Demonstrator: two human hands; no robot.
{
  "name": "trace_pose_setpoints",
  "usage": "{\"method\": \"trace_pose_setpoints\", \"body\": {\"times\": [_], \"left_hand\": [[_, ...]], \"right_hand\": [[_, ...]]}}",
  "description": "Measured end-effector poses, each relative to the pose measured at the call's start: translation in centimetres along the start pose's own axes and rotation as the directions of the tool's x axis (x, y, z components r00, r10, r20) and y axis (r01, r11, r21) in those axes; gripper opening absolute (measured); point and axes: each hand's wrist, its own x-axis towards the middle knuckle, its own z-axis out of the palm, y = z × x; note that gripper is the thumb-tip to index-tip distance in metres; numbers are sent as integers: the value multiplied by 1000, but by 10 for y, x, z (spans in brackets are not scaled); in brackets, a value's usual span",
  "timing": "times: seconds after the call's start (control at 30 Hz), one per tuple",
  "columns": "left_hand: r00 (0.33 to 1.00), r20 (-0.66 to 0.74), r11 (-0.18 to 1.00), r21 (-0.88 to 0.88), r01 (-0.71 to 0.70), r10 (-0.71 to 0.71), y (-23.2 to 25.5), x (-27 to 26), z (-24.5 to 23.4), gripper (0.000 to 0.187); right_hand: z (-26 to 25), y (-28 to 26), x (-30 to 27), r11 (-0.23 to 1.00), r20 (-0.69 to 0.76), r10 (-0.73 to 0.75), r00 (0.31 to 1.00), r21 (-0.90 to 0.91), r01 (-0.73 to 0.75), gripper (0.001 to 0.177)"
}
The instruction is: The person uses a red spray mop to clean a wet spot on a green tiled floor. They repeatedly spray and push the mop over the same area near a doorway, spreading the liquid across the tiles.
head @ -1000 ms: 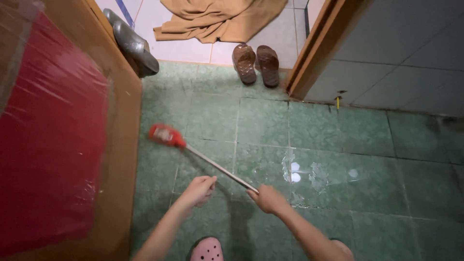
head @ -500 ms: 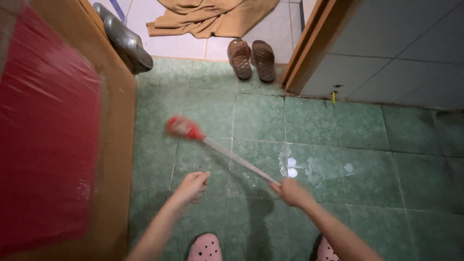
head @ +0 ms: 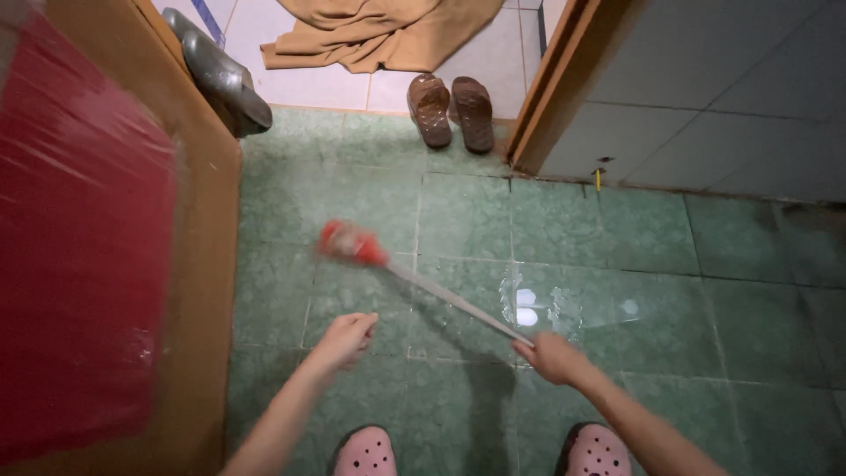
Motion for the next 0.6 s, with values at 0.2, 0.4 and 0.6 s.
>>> {"method": "trace_pose_setpoints", "body": {"times": [0.2,0.4,0.6], "left_hand": [[999,-25,999,30,-28,28,0,1,-5,26],[994,-53,992,-77,-95,91,3,7,7,29],[993,-56,989,-97,-112,107,-12,27,0,30]], "right_hand": [[56,12,4,846,-110,294,949,491,-205,66],[15,72,-6,999,64,-20,998,34,18,50],[49,66,33,873,-100,210,973,468,-140,75]]}}
